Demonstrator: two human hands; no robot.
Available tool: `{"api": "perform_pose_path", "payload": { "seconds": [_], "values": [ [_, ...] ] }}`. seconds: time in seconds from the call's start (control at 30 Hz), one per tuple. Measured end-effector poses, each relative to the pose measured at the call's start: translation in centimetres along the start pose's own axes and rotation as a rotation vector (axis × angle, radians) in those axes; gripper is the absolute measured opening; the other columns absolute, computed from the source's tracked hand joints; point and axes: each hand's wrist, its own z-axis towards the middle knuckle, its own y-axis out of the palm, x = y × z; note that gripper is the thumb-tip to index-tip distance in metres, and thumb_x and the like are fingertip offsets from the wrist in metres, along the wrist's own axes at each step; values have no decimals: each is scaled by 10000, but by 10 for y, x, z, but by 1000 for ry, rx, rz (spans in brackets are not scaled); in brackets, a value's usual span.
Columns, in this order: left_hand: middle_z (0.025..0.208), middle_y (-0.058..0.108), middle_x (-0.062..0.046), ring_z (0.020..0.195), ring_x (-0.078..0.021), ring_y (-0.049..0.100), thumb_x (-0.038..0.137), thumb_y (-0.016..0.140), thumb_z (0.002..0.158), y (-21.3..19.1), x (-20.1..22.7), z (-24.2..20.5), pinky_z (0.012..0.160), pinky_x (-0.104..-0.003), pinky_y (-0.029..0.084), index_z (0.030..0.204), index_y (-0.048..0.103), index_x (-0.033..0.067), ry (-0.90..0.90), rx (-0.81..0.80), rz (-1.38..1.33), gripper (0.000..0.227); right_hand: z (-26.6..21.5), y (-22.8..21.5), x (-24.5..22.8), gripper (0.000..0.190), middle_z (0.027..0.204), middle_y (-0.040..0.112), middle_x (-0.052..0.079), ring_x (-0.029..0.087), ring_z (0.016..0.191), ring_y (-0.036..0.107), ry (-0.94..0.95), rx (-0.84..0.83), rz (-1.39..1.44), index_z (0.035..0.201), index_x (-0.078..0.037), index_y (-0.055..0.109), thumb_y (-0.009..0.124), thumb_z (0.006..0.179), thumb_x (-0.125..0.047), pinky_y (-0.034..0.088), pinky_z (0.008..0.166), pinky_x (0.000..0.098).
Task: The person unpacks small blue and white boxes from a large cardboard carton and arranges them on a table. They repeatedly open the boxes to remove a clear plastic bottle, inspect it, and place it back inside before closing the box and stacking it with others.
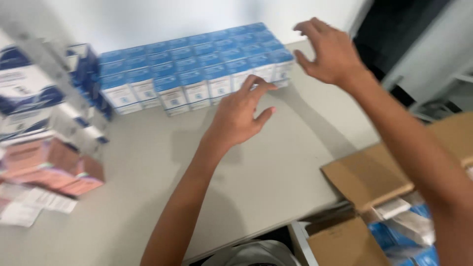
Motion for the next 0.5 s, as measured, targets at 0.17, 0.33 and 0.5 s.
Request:
{"api": "perform_pose_path", "payload": {
  "seconds": [0.17, 0.33, 0.5],
  "values": [
    [1321, 583, -70, 838, -251, 718, 271, 716, 915, 64, 53, 51, 760, -446, 561, 1302, 613, 142, 261, -114, -11, 421, -152, -78, 90, 418, 1219, 683, 139, 339, 1121, 675, 148, -199, -362, 1345, -95, 645, 693, 994, -317, 559, 976, 448],
    [1276, 606, -42, 855, -200, 730, 282, 714, 926, 152, 134, 88, 772, -393, 585, 1279, 628, 134, 511, -156, -117, 392, -299, -154, 125, 438, 1245, 711, 155, 335, 1122, 707, 358, -268, -558, 1348, -118, 666, 694, 978, -350, 578, 930, 439],
    [1219, 658, -49, 946, -239, 732, 288, 710, 857, 292, 253, 69, 804, -423, 595, 1167, 686, 171, 722, -145, -369, 332, -467, -173, 184, 307, 916, 758, 127, 250, 803, 709, 952, -259, -155, 1125, -61, 718, 709, 1054, -360, 595, 763, 376]
  ]
}}
